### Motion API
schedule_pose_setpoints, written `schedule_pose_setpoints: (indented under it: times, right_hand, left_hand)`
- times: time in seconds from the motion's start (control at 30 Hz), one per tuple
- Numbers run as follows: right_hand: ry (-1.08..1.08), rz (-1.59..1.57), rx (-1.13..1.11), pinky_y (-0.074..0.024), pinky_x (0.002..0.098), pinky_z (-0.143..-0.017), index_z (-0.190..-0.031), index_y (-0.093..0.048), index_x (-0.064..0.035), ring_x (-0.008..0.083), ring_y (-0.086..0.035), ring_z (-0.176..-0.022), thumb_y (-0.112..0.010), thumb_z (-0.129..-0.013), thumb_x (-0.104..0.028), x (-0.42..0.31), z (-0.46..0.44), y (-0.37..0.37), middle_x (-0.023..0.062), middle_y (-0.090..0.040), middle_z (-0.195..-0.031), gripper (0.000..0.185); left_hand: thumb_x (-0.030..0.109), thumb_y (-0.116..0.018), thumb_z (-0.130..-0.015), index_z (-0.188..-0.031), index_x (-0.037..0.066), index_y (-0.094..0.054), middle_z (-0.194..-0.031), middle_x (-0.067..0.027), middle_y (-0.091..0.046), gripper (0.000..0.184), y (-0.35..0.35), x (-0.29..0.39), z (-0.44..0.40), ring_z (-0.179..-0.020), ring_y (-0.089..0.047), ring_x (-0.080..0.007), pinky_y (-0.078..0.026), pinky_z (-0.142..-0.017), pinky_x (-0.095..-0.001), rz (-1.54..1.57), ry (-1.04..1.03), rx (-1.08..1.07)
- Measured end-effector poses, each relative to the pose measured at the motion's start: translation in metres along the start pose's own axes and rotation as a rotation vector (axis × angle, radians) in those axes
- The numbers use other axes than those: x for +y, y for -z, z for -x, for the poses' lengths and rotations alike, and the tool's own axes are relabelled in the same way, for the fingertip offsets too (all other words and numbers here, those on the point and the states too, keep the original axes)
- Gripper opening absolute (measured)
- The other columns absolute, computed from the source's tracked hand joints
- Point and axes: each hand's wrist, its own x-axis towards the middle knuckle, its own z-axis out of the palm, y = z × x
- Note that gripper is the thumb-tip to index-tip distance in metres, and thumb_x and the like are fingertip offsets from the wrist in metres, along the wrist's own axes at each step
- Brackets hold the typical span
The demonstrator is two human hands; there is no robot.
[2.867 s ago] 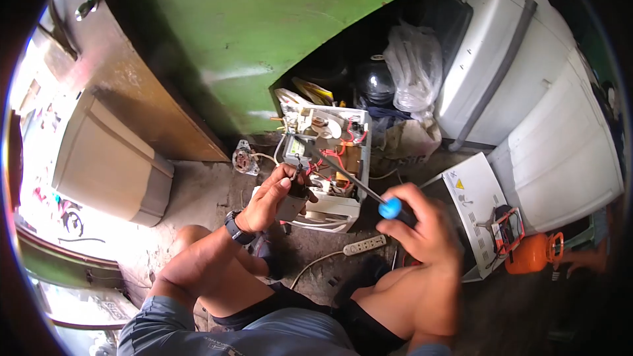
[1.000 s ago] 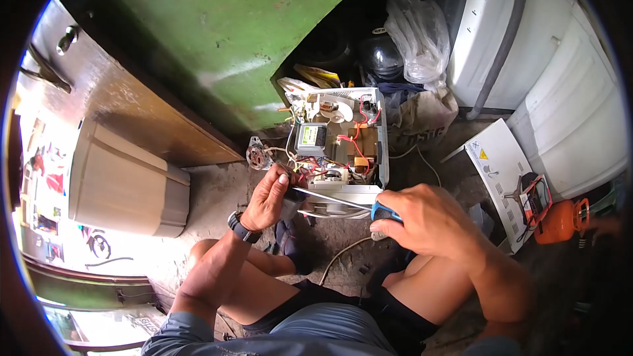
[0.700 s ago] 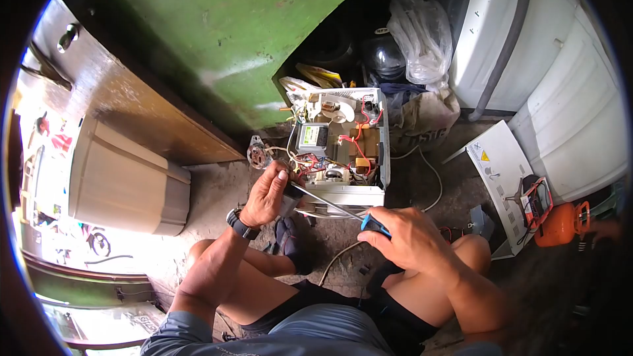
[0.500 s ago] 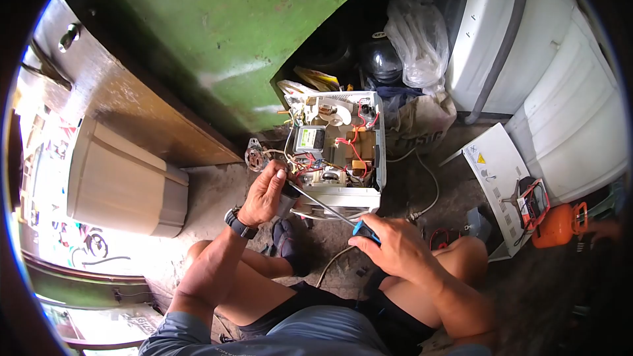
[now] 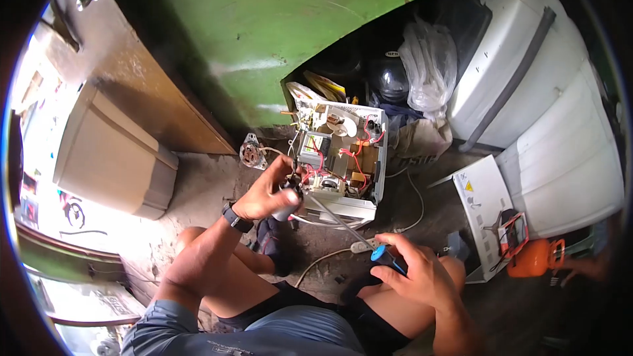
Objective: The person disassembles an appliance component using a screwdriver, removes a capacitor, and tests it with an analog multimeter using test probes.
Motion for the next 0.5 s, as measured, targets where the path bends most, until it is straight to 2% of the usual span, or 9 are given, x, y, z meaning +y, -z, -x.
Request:
schedule_pose_setpoints:
  times: [0.03, 0.07, 0.13, 0.2, 0.23, 0.33, 0.37, 0.47, 0.5]
  right_hand:
    - [-0.026, 0.067, -0.011, -0.0599, 0.0414, -0.081, -0.137, -0.062, -0.0063, 0.0351, -0.078, -0.096, -0.085, -0.091, -0.030, -0.008, 0.003, 0.009, 0.0151, -0.078, -0.103, 0.056]
    - [-0.055, 0.131, -0.019, -0.0598, 0.0419, -0.083, -0.137, -0.062, -0.0060, 0.0359, -0.077, -0.100, -0.085, -0.091, -0.028, -0.014, 0.006, 0.017, 0.0155, -0.078, -0.107, 0.056]
    - [-0.060, 0.102, -0.048, -0.0595, 0.0427, -0.087, -0.138, -0.063, -0.0063, 0.0374, -0.076, -0.105, -0.083, -0.091, -0.024, -0.021, 0.008, 0.037, 0.0164, -0.077, -0.115, 0.054]
    - [0.049, 0.129, -0.098, -0.0592, 0.0417, -0.091, -0.140, -0.063, -0.0081, 0.0380, -0.076, -0.107, -0.080, -0.094, -0.021, -0.033, 0.011, 0.056, 0.0181, -0.076, -0.121, 0.051]
    - [0.051, 0.172, -0.098, -0.0599, 0.0419, -0.091, -0.143, -0.063, -0.0091, 0.0376, -0.075, -0.108, -0.079, -0.095, -0.021, -0.042, 0.012, 0.061, 0.0175, -0.075, -0.125, 0.052]
    - [-0.010, 0.297, -0.125, -0.0606, 0.0424, -0.088, -0.143, -0.063, -0.0090, 0.0376, -0.074, -0.109, -0.079, -0.095, -0.023, -0.064, 0.017, 0.074, 0.0167, -0.074, -0.128, 0.052]
    - [-0.018, 0.305, -0.120, -0.0606, 0.0424, -0.088, -0.143, -0.063, -0.0090, 0.0376, -0.074, -0.109, -0.079, -0.095, -0.023, -0.066, 0.018, 0.076, 0.0167, -0.074, -0.128, 0.052]
    - [0.015, 0.372, -0.078, -0.0602, 0.0441, -0.083, -0.143, -0.063, -0.0091, 0.0379, -0.073, -0.104, -0.077, -0.097, -0.024, -0.072, 0.020, 0.081, 0.0147, -0.074, -0.123, 0.051]
    - [0.008, 0.390, -0.057, -0.0595, 0.0450, -0.080, -0.144, -0.063, -0.0092, 0.0380, -0.073, -0.100, -0.076, -0.097, -0.024, -0.075, 0.019, 0.082, 0.0142, -0.074, -0.119, 0.050]
  left_hand:
    - [0.028, -0.097, -0.080, -0.126, 0.009, -0.045, -0.126, -0.0036, -0.050, 0.072, -0.006, 0.012, -0.001, -0.113, -0.053, -0.0139, -0.046, -0.098, -0.0281, -0.040, 0.149, 0.004]
    - [0.022, -0.097, -0.079, -0.123, 0.006, -0.046, -0.111, -0.0056, -0.054, 0.069, -0.002, 0.002, -0.003, -0.099, -0.057, -0.0140, -0.052, -0.088, -0.0318, -0.278, -0.026, -0.003]
    - [0.019, -0.098, -0.077, -0.116, 0.006, -0.049, -0.105, -0.0033, -0.055, 0.064, -0.009, 0.007, -0.002, -0.098, -0.054, -0.0127, -0.050, -0.087, -0.0321, -0.120, 0.005, -0.009]
    - [0.017, -0.100, -0.075, -0.109, 0.006, -0.050, -0.101, -0.0014, -0.057, 0.061, -0.011, 0.001, -0.003, -0.096, -0.055, -0.0119, -0.050, -0.085, -0.0321, -0.184, -0.133, -0.028]
    - [0.017, -0.100, -0.075, -0.109, 0.006, -0.050, -0.101, -0.0014, -0.057, 0.061, -0.012, 0.000, -0.002, -0.096, -0.055, -0.0119, -0.050, -0.085, -0.0321, -0.178, -0.139, -0.028]
    - [0.021, -0.099, -0.079, -0.124, 0.001, -0.062, -0.108, -0.0046, -0.068, 0.061, -0.015, -0.001, -0.002, -0.097, -0.061, -0.0129, -0.051, -0.086, -0.0307, -0.206, -0.178, -0.004]
    - [0.025, -0.099, -0.079, -0.131, 0.000, -0.063, -0.111, -0.0071, -0.071, 0.067, -0.015, -0.002, -0.004, -0.102, -0.062, -0.0136, -0.052, -0.090, -0.0316, -0.233, -0.160, 0.001]
    - [0.025, -0.101, -0.075, -0.127, 0.001, -0.065, -0.110, -0.0038, -0.069, 0.068, -0.026, 0.015, -0.010, -0.106, -0.062, -0.0123, -0.050, -0.096, -0.0300, -0.114, -0.037, 0.046]
    - [0.034, -0.103, -0.072, -0.126, 0.002, -0.062, -0.112, -0.0025, -0.067, 0.074, -0.027, 0.013, -0.012, -0.104, -0.061, -0.0120, -0.051, -0.094, -0.0301, -0.033, 0.031, 0.039]
